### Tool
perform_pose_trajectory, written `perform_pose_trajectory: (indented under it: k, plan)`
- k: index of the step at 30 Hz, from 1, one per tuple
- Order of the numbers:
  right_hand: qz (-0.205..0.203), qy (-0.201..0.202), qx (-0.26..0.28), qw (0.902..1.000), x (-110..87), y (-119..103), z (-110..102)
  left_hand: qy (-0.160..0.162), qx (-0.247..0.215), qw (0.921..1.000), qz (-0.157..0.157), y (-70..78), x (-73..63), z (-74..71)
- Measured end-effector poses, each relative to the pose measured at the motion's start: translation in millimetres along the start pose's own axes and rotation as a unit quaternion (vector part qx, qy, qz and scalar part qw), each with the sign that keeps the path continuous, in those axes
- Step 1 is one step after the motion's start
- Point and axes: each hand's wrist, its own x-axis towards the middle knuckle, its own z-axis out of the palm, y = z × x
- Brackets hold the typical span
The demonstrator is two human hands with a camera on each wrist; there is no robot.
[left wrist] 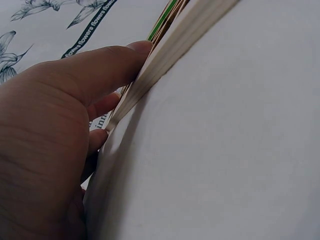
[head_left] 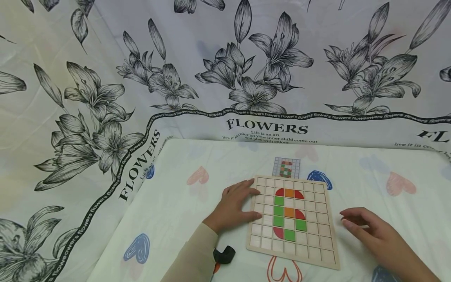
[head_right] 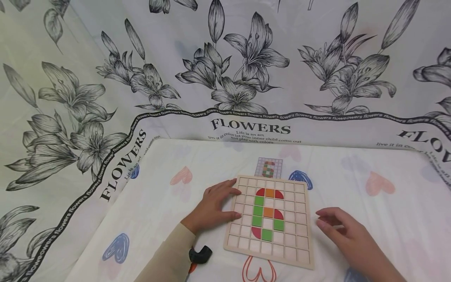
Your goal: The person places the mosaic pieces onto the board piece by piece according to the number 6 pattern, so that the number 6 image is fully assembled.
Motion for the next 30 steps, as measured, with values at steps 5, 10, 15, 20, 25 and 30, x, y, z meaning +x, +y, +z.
perform_pose_trajectory:
  k: [5,10,15,20,25,30]
  plan:
    - [0.061,-0.027,-0.030,0.9973,-5.7,8.9,-15.6,0.001,-0.003,1.0000,0.002,0.1,-0.3,0.0]
    - [0.125,-0.062,-0.044,0.9892,-10.2,21.0,-30.4,0.002,-0.003,1.0000,0.002,-0.3,0.1,0.3]
    - [0.115,-0.043,-0.058,0.9908,-16.5,33.3,-39.9,0.002,-0.002,1.0000,0.002,-0.9,0.2,0.6]
    - [0.139,-0.045,-0.064,0.9871,-18.7,39.4,-45.7,0.004,-0.003,1.0000,0.005,-0.7,-0.3,-0.2]
    - [0.180,-0.069,-0.071,0.9787,-19.0,42.9,-49.7,0.005,-0.008,0.9999,0.005,-0.1,-1.4,-1.1]
    - [0.190,-0.070,-0.064,0.9772,-25.0,50.4,-49.9,0.004,-0.009,0.9999,0.003,0.3,-1.8,-0.9]
